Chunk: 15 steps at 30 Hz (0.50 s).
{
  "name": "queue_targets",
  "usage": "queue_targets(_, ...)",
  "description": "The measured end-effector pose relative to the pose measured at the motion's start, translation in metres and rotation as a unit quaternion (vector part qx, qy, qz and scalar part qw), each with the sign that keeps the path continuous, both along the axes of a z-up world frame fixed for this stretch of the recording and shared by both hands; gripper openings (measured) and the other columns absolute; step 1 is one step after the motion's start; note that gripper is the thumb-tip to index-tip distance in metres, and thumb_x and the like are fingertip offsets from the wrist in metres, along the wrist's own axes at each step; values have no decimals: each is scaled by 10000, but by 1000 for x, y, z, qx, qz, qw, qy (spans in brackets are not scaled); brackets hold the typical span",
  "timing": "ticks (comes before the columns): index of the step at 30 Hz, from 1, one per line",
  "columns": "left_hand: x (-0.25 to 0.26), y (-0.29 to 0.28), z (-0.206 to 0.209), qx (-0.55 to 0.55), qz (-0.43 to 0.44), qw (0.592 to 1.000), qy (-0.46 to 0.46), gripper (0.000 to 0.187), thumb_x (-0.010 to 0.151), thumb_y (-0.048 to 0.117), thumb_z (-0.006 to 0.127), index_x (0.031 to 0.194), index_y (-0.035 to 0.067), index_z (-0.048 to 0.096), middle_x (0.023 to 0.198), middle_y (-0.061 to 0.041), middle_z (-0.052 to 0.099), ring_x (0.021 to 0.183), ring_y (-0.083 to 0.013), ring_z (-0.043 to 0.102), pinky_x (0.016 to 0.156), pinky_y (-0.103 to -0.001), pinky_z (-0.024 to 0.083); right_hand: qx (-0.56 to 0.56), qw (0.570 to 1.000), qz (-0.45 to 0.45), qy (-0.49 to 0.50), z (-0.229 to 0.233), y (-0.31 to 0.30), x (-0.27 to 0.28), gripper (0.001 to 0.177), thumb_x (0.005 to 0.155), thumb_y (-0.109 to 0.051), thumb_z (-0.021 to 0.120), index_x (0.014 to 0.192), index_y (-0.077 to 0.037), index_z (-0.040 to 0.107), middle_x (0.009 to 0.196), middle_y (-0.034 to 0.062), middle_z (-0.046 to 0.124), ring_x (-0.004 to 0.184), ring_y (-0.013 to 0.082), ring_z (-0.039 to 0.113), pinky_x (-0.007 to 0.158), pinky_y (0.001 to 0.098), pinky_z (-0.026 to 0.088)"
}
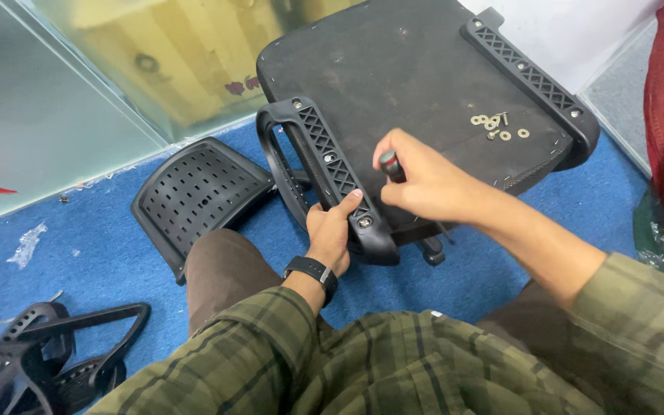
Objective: The person uses a screwdriver to attach two black plastic armrests to an overturned office chair seat. They insert screws and washers into the mounting holes and tighten them by hand and with the tool. The chair remains upside down on the floor throughout the clip.
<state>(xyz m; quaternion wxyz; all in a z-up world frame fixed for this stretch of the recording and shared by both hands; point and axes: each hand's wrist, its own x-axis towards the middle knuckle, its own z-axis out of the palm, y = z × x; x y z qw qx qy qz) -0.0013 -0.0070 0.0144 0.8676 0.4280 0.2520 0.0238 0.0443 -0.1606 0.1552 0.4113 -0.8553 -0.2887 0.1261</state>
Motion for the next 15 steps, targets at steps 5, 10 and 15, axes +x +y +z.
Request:
queue_targets(5,3,-2,-4,4,18,1000,9,313,812,110,797,1039,-40,641,938,-106,716,797,-203,701,741,-349,574,157,984,68,41,35,-7,-1,383,933,64,576,1214,-82,361,1054,53,585,1035,142,672,788,292,573)
queue_targets(10,3,-2,-7,2,10,1000,-21,375,797,120,805,1077,-68,638,987,-127,726,850,-213,707,779,-348,567,205,976,72,2,35,3,-17,358,963,106,544,1245,-66,407,1043,64,554,1012,147,682,869,282,558)
queue_targets(15,4,-3,-9,30,24,999,10,470,797,142,828,1129,-63,566,1048,-146,704,923,-206,697,828,-341,558,217,973,72,2,25,7,-24,291,998,79,565,1208,-68,427,1043,58,578,1012,138,677,882,289,576)
